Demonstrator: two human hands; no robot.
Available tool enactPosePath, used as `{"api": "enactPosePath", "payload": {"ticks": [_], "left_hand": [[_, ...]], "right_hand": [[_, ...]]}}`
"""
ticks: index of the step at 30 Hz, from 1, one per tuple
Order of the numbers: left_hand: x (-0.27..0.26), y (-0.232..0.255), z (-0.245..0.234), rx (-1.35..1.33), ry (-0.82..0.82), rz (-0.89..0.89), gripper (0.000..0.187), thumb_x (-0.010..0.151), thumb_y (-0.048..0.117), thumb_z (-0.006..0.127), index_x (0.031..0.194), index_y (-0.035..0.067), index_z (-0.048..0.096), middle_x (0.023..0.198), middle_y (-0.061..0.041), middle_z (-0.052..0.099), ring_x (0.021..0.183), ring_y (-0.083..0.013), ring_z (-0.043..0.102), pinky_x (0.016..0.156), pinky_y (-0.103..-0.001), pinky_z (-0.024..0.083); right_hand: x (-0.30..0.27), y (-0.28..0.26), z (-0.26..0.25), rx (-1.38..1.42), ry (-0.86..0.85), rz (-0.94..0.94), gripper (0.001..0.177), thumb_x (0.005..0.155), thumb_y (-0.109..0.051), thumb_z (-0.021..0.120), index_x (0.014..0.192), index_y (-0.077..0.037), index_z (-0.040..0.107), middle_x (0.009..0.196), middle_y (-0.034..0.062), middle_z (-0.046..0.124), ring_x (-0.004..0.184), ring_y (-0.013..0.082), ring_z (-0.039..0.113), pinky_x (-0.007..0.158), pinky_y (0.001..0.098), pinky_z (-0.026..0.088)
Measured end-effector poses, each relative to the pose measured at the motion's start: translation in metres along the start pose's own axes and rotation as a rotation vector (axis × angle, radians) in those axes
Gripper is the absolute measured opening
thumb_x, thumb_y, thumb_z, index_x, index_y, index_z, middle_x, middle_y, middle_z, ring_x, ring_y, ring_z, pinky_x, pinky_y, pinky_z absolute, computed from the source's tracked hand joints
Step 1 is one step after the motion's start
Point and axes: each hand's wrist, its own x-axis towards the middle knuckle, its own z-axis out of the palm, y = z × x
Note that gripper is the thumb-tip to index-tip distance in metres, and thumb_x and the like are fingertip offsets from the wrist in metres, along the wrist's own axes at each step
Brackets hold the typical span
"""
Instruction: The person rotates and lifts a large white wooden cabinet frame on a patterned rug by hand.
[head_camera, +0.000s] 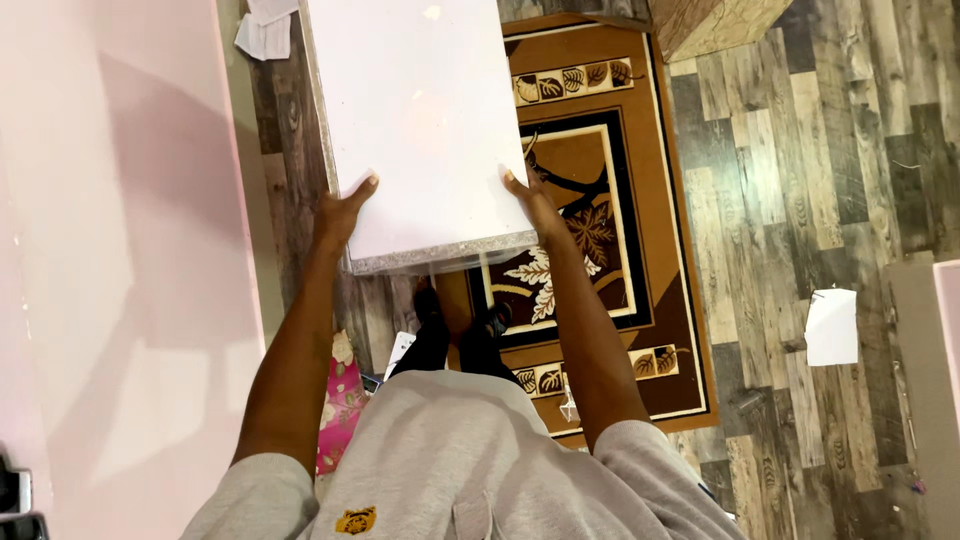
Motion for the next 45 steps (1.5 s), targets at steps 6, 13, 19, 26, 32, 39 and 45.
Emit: {"api": "enactPosePath", "payload": {"ticks": [6, 13, 19, 26, 32, 39, 45], "left_hand": [[0.007, -0.018, 0.001, 0.019, 0.028, -0.031, 0.085, 0.072, 0.07, 0.078, 0.122, 0.001, 0.072, 0.116, -0.018, 0.074, 0.11, -0.0289, 0.072, 0.096, -0.039, 0.055], [0.006, -0.032, -0.001, 0.039, 0.052, 0.06, 0.085, 0.08, 0.07, 0.077, 0.125, -0.001, 0.067, 0.12, -0.021, 0.07, 0.114, -0.0301, 0.067, 0.098, -0.043, 0.051], [-0.027, -0.02, -0.004, 0.011, 0.016, 0.115, 0.08, 0.082, 0.069, 0.072, 0.125, 0.001, 0.07, 0.122, -0.019, 0.071, 0.119, -0.0304, 0.066, 0.103, -0.044, 0.05], [-0.047, -0.066, -0.008, 0.057, 0.018, 0.142, 0.079, 0.093, 0.063, 0.074, 0.129, -0.006, 0.063, 0.128, -0.028, 0.062, 0.128, -0.0362, 0.055, 0.106, -0.051, 0.041], [-0.112, -0.097, -0.014, -0.031, -0.088, 0.228, 0.103, 0.082, 0.073, 0.068, 0.142, -0.009, 0.051, 0.137, -0.029, 0.065, 0.133, -0.0363, 0.062, 0.115, -0.045, 0.044], [-0.181, -0.15, -0.049, 0.014, -0.128, 0.228, 0.13, 0.082, 0.071, 0.073, 0.16, -0.006, 0.004, 0.164, -0.035, 0.018, 0.151, -0.0462, 0.027, 0.12, -0.055, 0.029], [-0.227, -0.187, -0.084, 0.0, -0.301, 0.406, 0.117, 0.084, 0.066, 0.07, 0.163, 0.003, 0.011, 0.169, -0.027, 0.019, 0.155, -0.0445, 0.023, 0.121, -0.058, 0.026]], "right_hand": [[0.013, 0.018, -0.002, -0.01, -0.015, -0.082, 0.09, 0.093, -0.06, 0.053, 0.163, -0.013, 0.019, 0.165, 0.0145, 0.033, 0.154, 0.0333, 0.029, 0.124, 0.0533, 0.018], [-0.003, 0.026, 0.0, -0.075, 0.019, -0.111, 0.091, 0.095, -0.067, 0.046, 0.163, -0.014, 0.017, 0.167, 0.0157, 0.03, 0.154, 0.0342, 0.029, 0.123, 0.0551, 0.022], [-0.014, 0.048, 0.004, -0.057, 0.066, -0.058, 0.085, 0.096, -0.064, 0.043, 0.164, -0.021, 0.016, 0.166, 0.0179, 0.028, 0.152, 0.0369, 0.029, 0.12, 0.0612, 0.025], [-0.085, 0.061, 0.021, -0.025, 0.079, -0.098, 0.083, 0.097, -0.063, 0.042, 0.163, -0.021, 0.014, 0.167, 0.0137, 0.027, 0.155, 0.0321, 0.026, 0.122, 0.0572, 0.018], [-0.159, 0.103, 0.041, 0.027, 0.215, -0.114, 0.083, 0.095, -0.055, 0.049, 0.163, -0.017, 0.02, 0.168, 0.0142, 0.025, 0.155, 0.0331, 0.023, 0.123, 0.0556, 0.018], [-0.253, 0.172, 0.102, 0.099, 0.29, -0.203, 0.093, 0.097, -0.059, 0.054, 0.165, -0.012, 0.013, 0.173, 0.0202, 0.014, 0.16, 0.0376, 0.014, 0.126, 0.057, 0.012], [-0.33, 0.218, 0.167, 0.191, 0.468, -0.056, 0.103, 0.092, -0.066, 0.055, 0.165, -0.015, 0.004, 0.169, 0.0228, 0.021, 0.157, 0.0401, 0.019, 0.126, 0.0573, 0.014]]}}
